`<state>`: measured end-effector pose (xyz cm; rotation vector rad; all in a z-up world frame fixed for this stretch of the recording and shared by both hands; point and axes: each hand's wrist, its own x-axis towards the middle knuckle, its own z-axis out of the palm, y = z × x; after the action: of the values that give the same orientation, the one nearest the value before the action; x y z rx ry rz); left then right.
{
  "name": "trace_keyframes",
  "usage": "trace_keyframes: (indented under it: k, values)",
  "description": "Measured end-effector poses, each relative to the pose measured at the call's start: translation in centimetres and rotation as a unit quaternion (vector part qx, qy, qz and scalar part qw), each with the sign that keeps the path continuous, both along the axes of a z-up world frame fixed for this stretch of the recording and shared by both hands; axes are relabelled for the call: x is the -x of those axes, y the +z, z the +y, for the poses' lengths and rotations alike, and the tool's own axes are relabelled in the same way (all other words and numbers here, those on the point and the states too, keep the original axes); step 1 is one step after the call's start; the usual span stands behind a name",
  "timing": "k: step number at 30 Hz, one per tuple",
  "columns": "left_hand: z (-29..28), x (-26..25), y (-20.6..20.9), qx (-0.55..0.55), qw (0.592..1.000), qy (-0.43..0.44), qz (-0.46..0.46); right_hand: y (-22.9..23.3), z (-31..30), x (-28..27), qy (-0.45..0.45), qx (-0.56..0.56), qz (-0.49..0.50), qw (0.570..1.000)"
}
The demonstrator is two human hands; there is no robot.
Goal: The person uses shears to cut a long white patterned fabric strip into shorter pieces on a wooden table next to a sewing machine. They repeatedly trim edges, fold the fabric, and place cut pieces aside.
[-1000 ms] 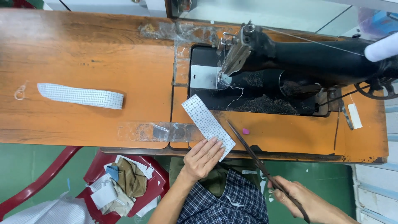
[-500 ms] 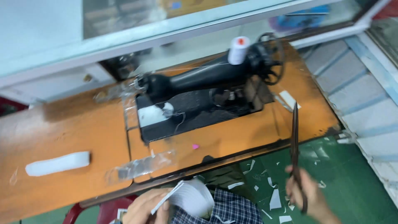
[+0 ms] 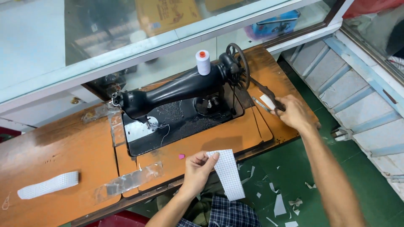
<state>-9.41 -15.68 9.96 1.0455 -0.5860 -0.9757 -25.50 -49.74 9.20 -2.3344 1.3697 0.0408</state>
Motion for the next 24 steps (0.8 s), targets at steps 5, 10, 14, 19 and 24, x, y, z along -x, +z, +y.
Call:
trace_keyframes:
  k: [5,10,14,19,24]
  values:
    - [1.3,0.1,-2.4,0.016,0.996,0.080,0.033,-3.9,1.0,1.3,0.110,0.113,-0.021,0.987]
    - [2.8,0.1,-2.9,0.011,0.989,0.135,0.059,-7.0,8.4,0.1,0.045,0.223,-0.217,0.949]
    - [4.0,-0.1,-3.2,-0.006,0.983,0.171,0.068,-5.0,14.5,-0.5,0.080,0.215,-0.402,0.886]
    - [4.4,0.4,-4.5,0.000,0.983,0.169,0.065,-0.1,23.6,-2.1,0.177,-0.138,-0.463,0.857]
    - [5.1,0.5,-2.4,0.018,0.986,0.165,0.004,0.1,26.0,-3.5,0.168,-0.103,-0.503,0.842]
